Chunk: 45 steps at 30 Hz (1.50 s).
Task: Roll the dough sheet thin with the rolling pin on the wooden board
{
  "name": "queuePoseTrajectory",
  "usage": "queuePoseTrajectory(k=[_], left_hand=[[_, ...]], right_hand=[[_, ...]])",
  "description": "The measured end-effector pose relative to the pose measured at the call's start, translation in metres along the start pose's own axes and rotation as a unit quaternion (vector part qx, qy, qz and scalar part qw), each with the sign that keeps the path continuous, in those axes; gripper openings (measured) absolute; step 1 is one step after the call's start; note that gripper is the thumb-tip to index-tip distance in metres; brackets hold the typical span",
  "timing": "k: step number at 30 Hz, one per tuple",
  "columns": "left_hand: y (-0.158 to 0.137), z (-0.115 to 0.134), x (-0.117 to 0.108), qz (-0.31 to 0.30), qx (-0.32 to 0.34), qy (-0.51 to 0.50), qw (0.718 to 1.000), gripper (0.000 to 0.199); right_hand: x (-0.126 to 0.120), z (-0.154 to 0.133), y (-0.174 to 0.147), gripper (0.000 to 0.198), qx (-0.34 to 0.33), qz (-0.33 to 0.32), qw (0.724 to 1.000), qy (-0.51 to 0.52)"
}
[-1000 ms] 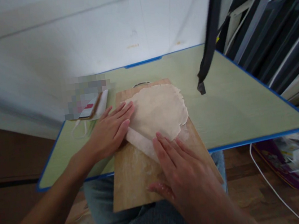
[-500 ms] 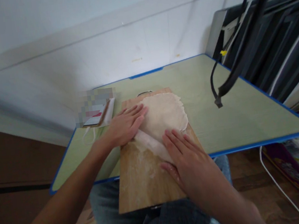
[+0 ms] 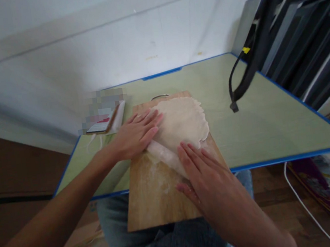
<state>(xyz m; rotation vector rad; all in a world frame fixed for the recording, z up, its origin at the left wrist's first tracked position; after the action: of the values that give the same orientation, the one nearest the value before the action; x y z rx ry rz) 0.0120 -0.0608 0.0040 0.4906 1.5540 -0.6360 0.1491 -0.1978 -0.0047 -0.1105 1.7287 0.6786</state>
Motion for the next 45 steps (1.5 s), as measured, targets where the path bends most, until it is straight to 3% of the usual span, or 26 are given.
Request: queuePoseTrajectory(k=[10, 14, 19, 24, 27, 34, 45], left_hand=[[-0.057, -0.004, 0.005, 0.032, -0.020, -0.066, 0.997, 0.056], [-0.069, -0.008, 0.004, 0.015, -0.020, -0.088, 0.996, 0.055], [-0.035, -0.017, 0.000, -0.031, 0.018, -0.106, 0.994, 0.053], [0.020, -0.028, 0.001, -0.059, 0.033, -0.037, 0.997, 0.054], [0.037, -0.029, 0.003, -0.068, 0.036, -0.031, 0.997, 0.054], [0.028, -0.026, 0.004, -0.098, -0.002, -0.007, 0.995, 0.056], [0.010, -0.027, 0.005, -0.070, -0.001, 0.016, 0.997, 0.055]], right_hand=[[0.002, -0.007, -0.002, 0.048, -0.001, 0.009, 1.000, 0.023], [0.005, -0.008, -0.002, 0.045, -0.005, 0.016, 1.000, 0.024], [0.009, 0.003, 0.001, 0.047, 0.018, 0.004, 0.999, 0.035], [0.010, 0.011, -0.002, 0.049, 0.015, -0.001, 1.000, 0.026], [0.011, 0.009, -0.004, 0.049, 0.002, -0.005, 1.000, 0.026], [0.010, -0.001, -0.004, 0.048, -0.024, 0.005, 0.999, 0.022], [0.010, -0.013, -0.005, 0.045, -0.048, 0.021, 0.999, -0.015]])
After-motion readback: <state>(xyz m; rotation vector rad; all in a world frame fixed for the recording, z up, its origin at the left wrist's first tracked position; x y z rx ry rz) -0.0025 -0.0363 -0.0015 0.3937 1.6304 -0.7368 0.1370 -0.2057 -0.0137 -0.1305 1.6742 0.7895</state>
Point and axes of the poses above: each hand's wrist, its own y-axis towards the middle knuckle, its own x-axis out of the palm, z = x × y, the point moved 5 cm from there along y, towards the middle knuckle
